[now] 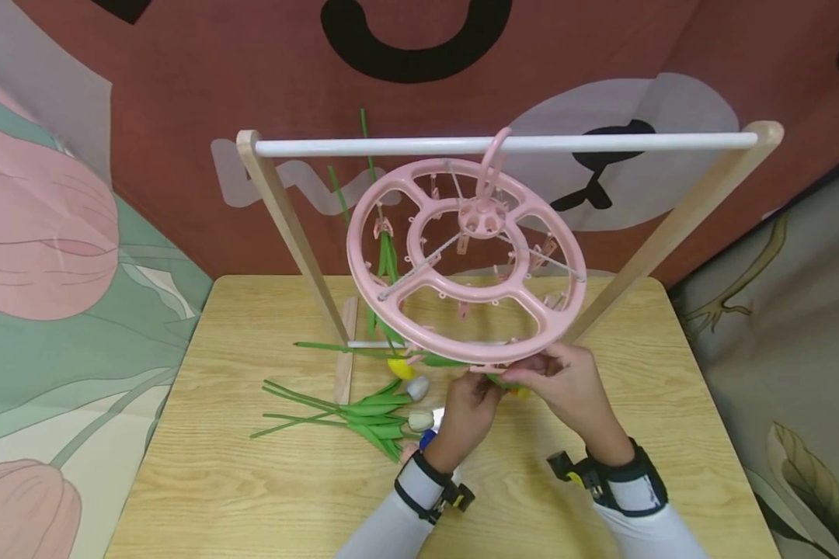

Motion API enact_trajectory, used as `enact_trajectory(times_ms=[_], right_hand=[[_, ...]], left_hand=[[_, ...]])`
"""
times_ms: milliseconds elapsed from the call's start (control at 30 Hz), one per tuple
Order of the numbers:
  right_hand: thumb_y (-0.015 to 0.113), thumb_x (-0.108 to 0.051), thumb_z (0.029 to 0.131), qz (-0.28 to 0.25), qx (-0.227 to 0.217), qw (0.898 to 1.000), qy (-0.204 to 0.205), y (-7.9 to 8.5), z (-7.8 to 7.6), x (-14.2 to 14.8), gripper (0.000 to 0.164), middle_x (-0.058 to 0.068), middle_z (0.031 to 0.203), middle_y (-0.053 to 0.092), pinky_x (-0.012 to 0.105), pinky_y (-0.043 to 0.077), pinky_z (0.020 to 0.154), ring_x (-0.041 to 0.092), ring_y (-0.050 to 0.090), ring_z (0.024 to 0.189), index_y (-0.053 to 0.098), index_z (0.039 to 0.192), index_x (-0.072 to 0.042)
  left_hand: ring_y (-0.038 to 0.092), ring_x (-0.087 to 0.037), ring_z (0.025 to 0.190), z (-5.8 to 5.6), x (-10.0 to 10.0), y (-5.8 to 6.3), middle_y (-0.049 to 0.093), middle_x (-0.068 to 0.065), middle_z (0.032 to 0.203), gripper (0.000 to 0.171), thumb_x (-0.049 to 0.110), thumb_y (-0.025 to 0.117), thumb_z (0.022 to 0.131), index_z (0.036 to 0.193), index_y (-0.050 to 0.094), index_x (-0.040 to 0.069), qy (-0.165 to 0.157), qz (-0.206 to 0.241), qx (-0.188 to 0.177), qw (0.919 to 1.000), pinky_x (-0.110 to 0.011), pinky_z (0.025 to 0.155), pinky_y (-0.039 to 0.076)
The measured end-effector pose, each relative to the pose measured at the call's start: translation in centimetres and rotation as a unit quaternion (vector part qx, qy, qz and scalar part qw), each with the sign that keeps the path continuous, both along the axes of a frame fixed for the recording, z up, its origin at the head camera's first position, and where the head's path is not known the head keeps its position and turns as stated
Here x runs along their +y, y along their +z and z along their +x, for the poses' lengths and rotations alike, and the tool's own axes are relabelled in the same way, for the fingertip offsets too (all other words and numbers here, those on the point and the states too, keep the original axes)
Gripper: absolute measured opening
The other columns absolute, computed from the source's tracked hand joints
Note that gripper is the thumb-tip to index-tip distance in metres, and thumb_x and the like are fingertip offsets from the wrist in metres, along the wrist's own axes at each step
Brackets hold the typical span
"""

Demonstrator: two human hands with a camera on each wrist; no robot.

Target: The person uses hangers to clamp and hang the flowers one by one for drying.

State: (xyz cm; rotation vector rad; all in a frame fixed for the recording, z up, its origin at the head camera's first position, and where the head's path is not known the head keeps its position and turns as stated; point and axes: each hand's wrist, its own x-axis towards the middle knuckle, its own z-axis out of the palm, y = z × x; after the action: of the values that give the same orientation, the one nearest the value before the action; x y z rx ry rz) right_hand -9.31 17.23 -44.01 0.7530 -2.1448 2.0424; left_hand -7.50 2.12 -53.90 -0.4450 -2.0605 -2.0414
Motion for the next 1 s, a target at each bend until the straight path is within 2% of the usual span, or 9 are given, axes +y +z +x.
enact_trajectory(times_ms=[100, 267, 367, 500, 600, 767, 833, 933, 1000], right_hand=[[0.082, -0.002, 0.084, 0.002, 0.003, 1.0, 0.002, 0.0, 0.0, -0.1, 0.034, -0.003, 0.098, 0.078, 0.021, 0.063, 0.067, 0.008, 0.076, 0.085, 0.069, 0.114, 0.009], [0.08, 0.012, 0.08, 0.037, 0.02, 0.999, -0.015, -0.1, -0.2, -0.2, 0.038, -0.007, 0.104, 0.076, 0.02, 0.063, 0.071, 0.006, 0.073, 0.087, 0.068, 0.116, 0.007], [0.079, 0.019, 0.076, 0.07, 0.042, 0.996, -0.034, -0.3, -0.3, -0.3, 0.044, -0.008, 0.104, 0.072, 0.019, 0.06, 0.071, 0.006, 0.067, 0.084, 0.069, 0.117, 0.005], [0.077, 0.021, 0.076, 0.081, 0.05, 0.994, -0.058, -0.5, -0.3, -0.3, 0.043, -0.009, 0.096, 0.066, 0.018, 0.055, 0.067, 0.006, 0.059, 0.078, 0.069, 0.114, 0.005], [0.074, 0.021, 0.079, 0.057, 0.029, 0.996, -0.053, -0.5, 0.0, -0.2, 0.04, -0.011, 0.101, 0.07, 0.016, 0.057, 0.072, 0.004, 0.063, 0.083, 0.068, 0.115, 0.005], [0.066, 0.021, 0.087, -0.019, -0.02, 1.0, -0.015, -0.7, 0.5, 0.0, 0.045, -0.008, 0.106, 0.074, 0.02, 0.062, 0.075, 0.005, 0.071, 0.088, 0.067, 0.124, -0.004], [0.062, 0.022, 0.089, -0.049, -0.025, 0.998, 0.008, -0.7, 0.6, 0.2, 0.044, -0.003, 0.108, 0.075, 0.023, 0.064, 0.076, 0.008, 0.073, 0.089, 0.064, 0.128, 0.002], [0.058, 0.024, 0.091, -0.084, -0.025, 0.995, 0.041, -0.9, 0.7, 0.3, 0.042, 0.004, 0.113, 0.076, 0.027, 0.065, 0.078, 0.013, 0.075, 0.093, 0.052, 0.133, 0.017], [0.055, 0.025, 0.092, -0.1, -0.022, 0.993, 0.058, -1.0, 0.8, 0.4, 0.045, 0.007, 0.117, 0.075, 0.029, 0.065, 0.08, 0.016, 0.076, 0.095, 0.045, 0.136, 0.021]], left_hand=[[0.074, -0.025, 0.088, -0.1, -0.1, 0.0, 0.074, -0.018, 0.115, 0.035, -0.008, 0.06, 0.097, 0.13, 0.066, 0.001, 0.004, -0.004, 0.006, 1.0, -0.028, 0.076, 0.064], [0.073, -0.028, 0.093, -0.3, -0.3, -0.1, 0.074, -0.016, 0.119, 0.037, -0.008, 0.061, 0.097, 0.131, 0.067, 0.003, 0.002, 0.007, 0.007, 1.0, -0.029, 0.08, 0.064], [0.075, -0.029, 0.096, -0.2, -0.5, -0.2, 0.075, -0.016, 0.117, 0.033, -0.006, 0.063, 0.096, 0.128, 0.068, 0.002, 0.006, 0.005, -0.013, 0.9999, -0.029, 0.083, 0.064], [0.075, -0.031, 0.103, 0.0, -0.9, -0.1, 0.075, -0.018, 0.117, 0.032, -0.003, 0.064, 0.096, 0.128, 0.068, -0.001, 0.002, 0.002, -0.05, 0.9987, -0.028, 0.089, 0.063], [0.074, -0.031, 0.11, 0.1, -1.2, 0.2, 0.074, -0.019, 0.121, 0.032, 0.0, 0.066, 0.097, 0.129, 0.067, -0.001, -0.005, -0.009, -0.061, 0.9981, -0.03, 0.094, 0.062], [0.071, -0.029, 0.116, 0.4, -2.0, 0.7, 0.073, -0.014, 0.127, 0.033, 0.005, 0.069, 0.096, 0.129, 0.069, 0.005, 0.004, -0.08, -0.045, 0.9958, -0.037, 0.098, 0.061], [0.07, -0.028, 0.117, 0.6, -2.2, 0.7, 0.073, -0.013, 0.127, 0.033, 0.006, 0.07, 0.096, 0.128, 0.07, 0.006, 0.011, -0.108, -0.038, 0.9933, -0.038, 0.099, 0.06], [0.072, -0.027, 0.113, 0.8, -2.6, 0.7, 0.075, -0.014, 0.122, 0.03, 0.006, 0.071, 0.095, 0.125, 0.071, 0.003, 0.022, -0.134, -0.024, 0.9905, -0.038, 0.097, 0.061], [0.072, -0.025, 0.113, 1.0, -2.9, 0.7, 0.076, -0.013, 0.119, 0.028, 0.007, 0.071, 0.095, 0.123, 0.072, 0.003, 0.024, -0.149, -0.015, 0.9884, -0.035, 0.096, 0.062]])
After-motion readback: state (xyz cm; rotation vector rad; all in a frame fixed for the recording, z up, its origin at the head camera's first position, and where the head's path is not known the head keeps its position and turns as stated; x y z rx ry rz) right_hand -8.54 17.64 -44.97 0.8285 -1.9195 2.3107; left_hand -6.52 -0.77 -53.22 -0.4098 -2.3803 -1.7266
